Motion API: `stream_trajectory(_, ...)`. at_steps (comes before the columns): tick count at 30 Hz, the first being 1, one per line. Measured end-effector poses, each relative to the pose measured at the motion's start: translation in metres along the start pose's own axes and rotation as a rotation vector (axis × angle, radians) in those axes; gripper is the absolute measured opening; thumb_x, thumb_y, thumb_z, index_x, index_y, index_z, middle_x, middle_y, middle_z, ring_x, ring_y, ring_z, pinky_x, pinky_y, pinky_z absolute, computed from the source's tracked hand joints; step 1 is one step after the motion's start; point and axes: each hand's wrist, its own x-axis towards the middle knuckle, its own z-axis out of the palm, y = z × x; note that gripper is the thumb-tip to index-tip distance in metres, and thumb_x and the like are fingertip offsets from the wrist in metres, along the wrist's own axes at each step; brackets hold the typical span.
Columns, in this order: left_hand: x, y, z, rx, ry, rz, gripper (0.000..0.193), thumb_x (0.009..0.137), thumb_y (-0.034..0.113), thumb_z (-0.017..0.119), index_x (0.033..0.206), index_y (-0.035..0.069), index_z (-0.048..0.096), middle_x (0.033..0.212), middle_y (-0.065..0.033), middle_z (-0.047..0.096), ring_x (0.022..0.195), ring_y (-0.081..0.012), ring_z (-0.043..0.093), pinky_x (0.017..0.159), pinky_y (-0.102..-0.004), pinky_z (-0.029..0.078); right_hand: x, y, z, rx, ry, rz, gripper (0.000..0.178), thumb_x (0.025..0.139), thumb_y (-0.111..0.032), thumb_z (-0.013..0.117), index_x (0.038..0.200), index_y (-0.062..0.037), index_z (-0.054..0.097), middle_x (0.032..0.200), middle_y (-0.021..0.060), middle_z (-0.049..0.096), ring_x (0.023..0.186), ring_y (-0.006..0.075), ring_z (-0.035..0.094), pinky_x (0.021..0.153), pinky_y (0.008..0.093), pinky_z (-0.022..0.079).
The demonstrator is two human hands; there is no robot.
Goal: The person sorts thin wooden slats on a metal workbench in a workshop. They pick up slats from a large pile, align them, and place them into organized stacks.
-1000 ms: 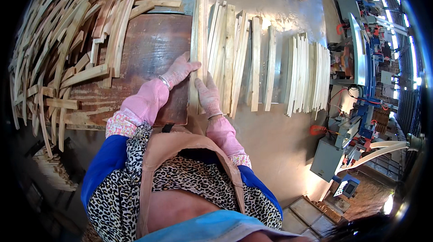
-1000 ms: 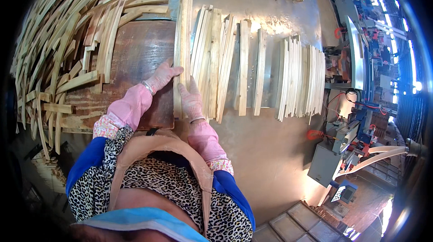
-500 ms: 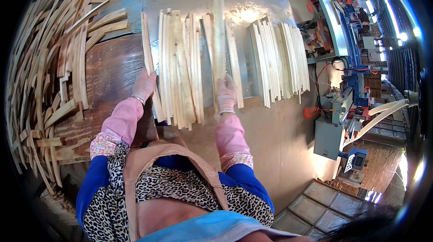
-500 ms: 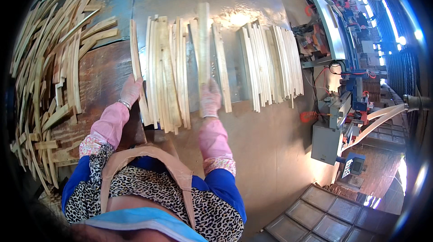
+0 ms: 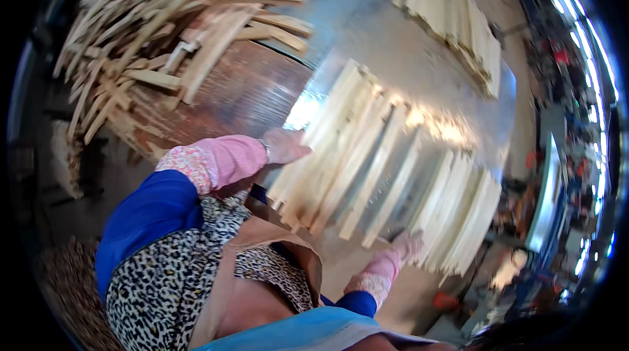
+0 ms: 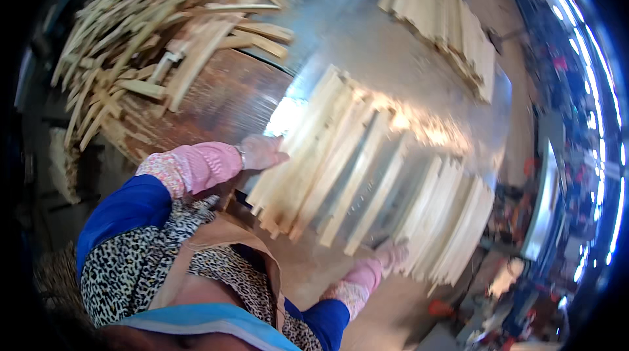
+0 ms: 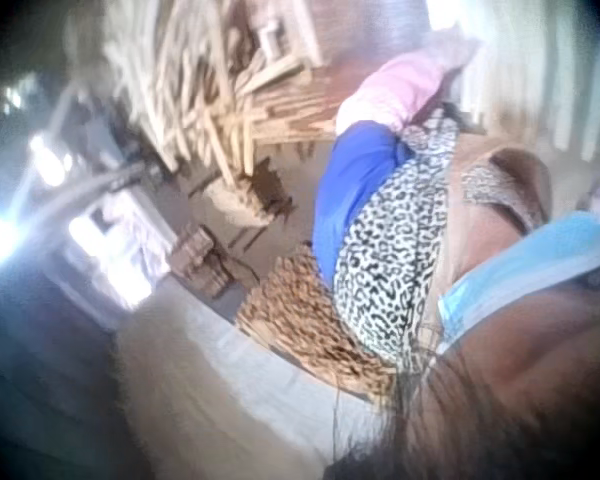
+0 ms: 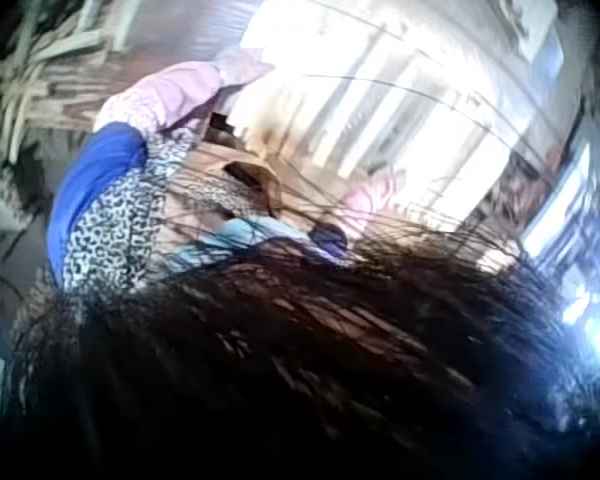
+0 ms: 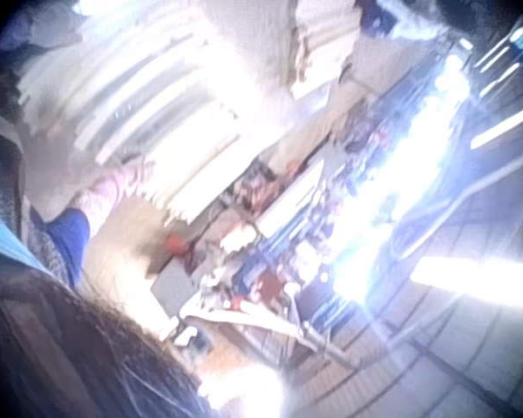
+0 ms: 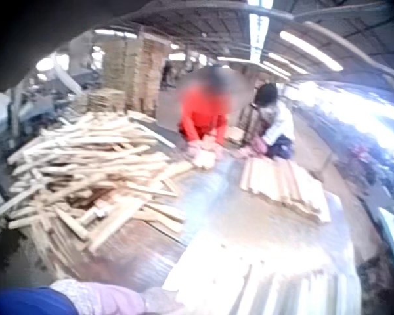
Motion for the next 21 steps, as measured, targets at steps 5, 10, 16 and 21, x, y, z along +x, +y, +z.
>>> stream_trajectory(5, -0.002, -0.089, -0.072, -0.018, 0.613, -0.064, 0.06, 0.099, 0.051, 0.057, 0.14, 0.008, 0.059, 0.14, -0.0224, 0.062, 0.128, -0.0394, 0.06, 0.107, -0.0509, 0.046, 0.001, -0.028, -0.097, 0.169, -0.192, 0.042, 0.071, 0.091, -0.045, 0.069, 0.152, -0.0132, 0.053, 0.136, 0.026, 0.065, 0.125, 0.0454, 0.061, 0.105, 0.0524, 0.049)
stream_trajectory(10, -0.015, -0.285, -0.079, 0.107, 0.981, -0.774, 0.084, 0.081, 0.051, 0.081, 0.143, 0.001, 0.055, 0.137, -0.0201, 0.063, 0.132, -0.0381, 0.055, 0.118, -0.0462, 0.038, -0.029, -0.087, -0.099, 0.323, 0.025, -0.081, 0.064, 0.093, -0.045, 0.067, 0.145, -0.0086, 0.059, 0.13, 0.0226, 0.069, 0.122, 0.0438, 0.063, 0.102, 0.0513, 0.05)
stream_trajectory(16, -0.058, -0.246, -0.104, -0.431, 0.292, -0.576, 0.061, 0.086, 0.044, 0.079, 0.122, -0.003, 0.063, 0.117, -0.0226, 0.072, 0.101, -0.0335, 0.072, 0.092, -0.0423, 0.058, -0.164, -0.3, -0.183, 1.307, -0.454, -0.317, 0.036, 0.098, -0.012, 0.062, 0.131, 0.0031, 0.06, 0.113, 0.009, 0.069, 0.105, 0.0218, 0.065, 0.093, 0.0375, 0.053)
stream_trajectory(21, -0.083, -0.255, -0.033, -1.899, -0.246, -0.043, 0.05, 0.088, 0.026, 0.075, 0.124, -0.008, 0.066, 0.107, -0.0173, 0.076, 0.091, -0.0288, 0.076, 0.085, -0.0433, 0.064, -0.295, -0.468, -0.245, 1.481, -1.482, -0.361, 0.047, 0.103, -0.026, 0.063, 0.143, -0.0012, 0.057, 0.102, 0.0046, 0.071, 0.088, 0.0155, 0.067, 0.078, 0.03, 0.054)
